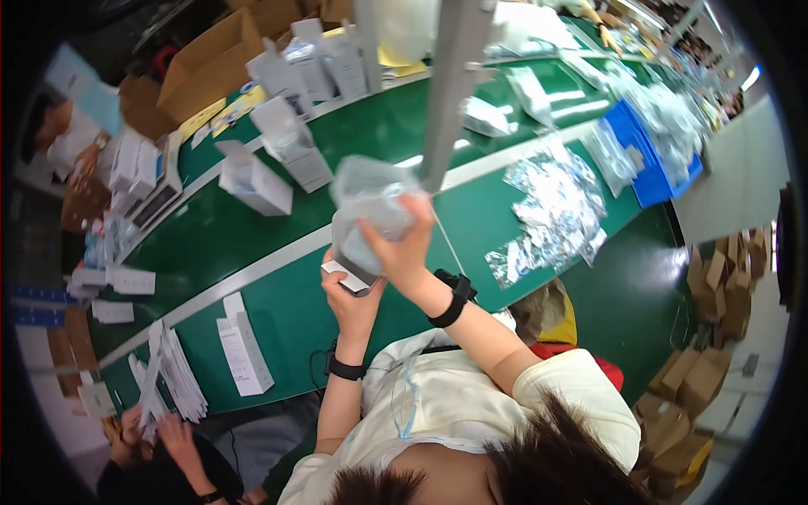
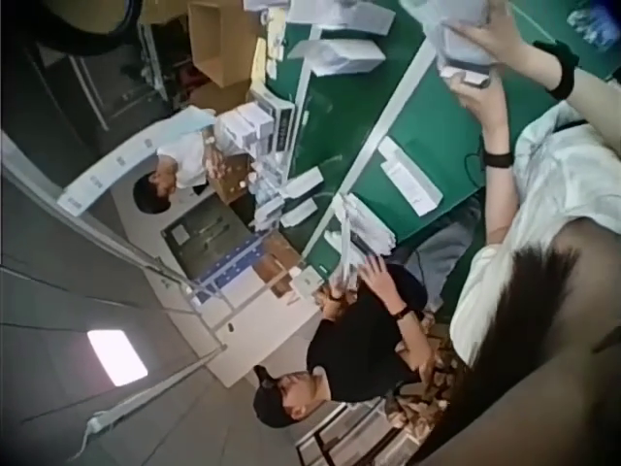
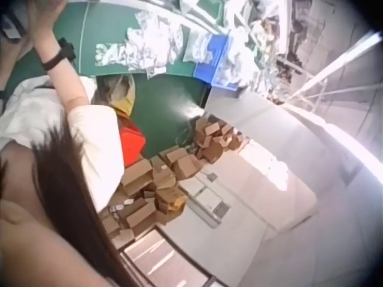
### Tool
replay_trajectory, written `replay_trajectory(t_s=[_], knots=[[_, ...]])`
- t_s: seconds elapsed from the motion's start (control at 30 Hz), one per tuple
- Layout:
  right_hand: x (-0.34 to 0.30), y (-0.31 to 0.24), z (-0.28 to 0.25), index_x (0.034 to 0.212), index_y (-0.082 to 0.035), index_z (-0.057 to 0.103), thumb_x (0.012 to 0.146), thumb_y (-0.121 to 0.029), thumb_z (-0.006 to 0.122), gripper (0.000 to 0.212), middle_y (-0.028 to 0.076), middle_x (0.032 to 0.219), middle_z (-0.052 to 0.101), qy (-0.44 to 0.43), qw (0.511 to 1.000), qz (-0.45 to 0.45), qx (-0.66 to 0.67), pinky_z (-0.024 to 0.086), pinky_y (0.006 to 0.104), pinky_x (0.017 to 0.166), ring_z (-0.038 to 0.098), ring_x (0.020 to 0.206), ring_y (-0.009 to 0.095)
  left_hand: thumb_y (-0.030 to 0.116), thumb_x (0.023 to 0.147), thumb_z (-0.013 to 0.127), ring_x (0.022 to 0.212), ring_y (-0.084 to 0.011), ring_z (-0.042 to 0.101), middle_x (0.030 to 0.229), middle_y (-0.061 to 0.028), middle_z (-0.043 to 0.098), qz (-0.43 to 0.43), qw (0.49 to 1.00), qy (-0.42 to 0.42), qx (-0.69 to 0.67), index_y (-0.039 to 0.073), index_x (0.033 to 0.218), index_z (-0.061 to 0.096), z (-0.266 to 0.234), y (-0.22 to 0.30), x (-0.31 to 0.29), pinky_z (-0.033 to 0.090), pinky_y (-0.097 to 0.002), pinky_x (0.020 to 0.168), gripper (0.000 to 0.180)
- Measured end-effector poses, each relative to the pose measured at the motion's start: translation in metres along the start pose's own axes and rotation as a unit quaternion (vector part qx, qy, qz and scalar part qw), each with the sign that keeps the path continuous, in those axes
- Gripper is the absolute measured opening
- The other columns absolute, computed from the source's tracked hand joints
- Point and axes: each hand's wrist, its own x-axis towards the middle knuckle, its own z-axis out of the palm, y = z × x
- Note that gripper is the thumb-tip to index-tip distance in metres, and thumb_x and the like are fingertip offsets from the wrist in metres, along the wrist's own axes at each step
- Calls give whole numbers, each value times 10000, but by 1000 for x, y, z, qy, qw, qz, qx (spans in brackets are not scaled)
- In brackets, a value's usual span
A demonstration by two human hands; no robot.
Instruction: Packing electronic components into plastic bags and placing them into cardboard boxes on an assembly line.
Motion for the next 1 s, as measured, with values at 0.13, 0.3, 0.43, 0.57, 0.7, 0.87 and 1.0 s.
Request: replay_trajectory(t_s=[0.13,0.3,0.43,0.57,0.7,0.87,1.0], knots=[[34,-25,-27,1094,-106,483,652,-124,724,504,160,1134,459,-224,971,-69,-53,344,401,923,398,1112,334,57,554,802,1066,-345,449,1217,-238,367,-1,999,16,-41,88,959,267,13,2,-6,393,-421,859,672],[46,-32,-67,971,-120,604,678,-213,687,319,121,1189,463,-329,924,-104,-165,317,465,944,343,1184,359,59,557,803,1088,-319,426,1221,-227,356,-121,990,3,-77,94,959,263,35,24,-14,366,-405,893,674],[37,-12,-101,903,-107,633,680,-209,680,250,118,1204,459,-301,939,-98,-134,314,480,944,344,1185,359,65,549,810,1131,-306,382,1253,-215,309,42,996,0,-82,91,984,269,52,22,15,335,-403,931,695],[40,41,-178,997,-96,603,658,-169,691,357,132,1204,458,-258,932,-21,-253,313,473,947,356,1165,353,74,553,811,1161,-310,349,1274,-214,276,-43,998,8,-46,88,998,269,12,-5,0,319,-404,950,702],[1,104,-243,1086,-97,559,645,-135,692,462,121,1170,472,-325,826,62,-457,310,478,947,378,1143,329,83,566,801,1079,-229,378,1144,-102,313,-76,990,0,-117,86,1047,280,0,-16,-12,321,-347,932,709],[-15,133,-280,921,-78,549,688,-124,657,261,99,1041,540,-421,793,-22,-440,260,497,982,461,1045,299,117,561,804,1072,-235,386,1142,-108,329,-72,997,-39,-11,73,1112,324,-25,-12,-24,331,-348,923,733],[1,116,-236,851,-59,491,772,-82,587,127,80,922,570,-319,888,-36,-328,334,452,933,524,931,272,118,574,778,1086,-318,424,1194,-198,363,-67,987,-74,124,50,1017,497,-34,17,-7,389,-357,871,529]])
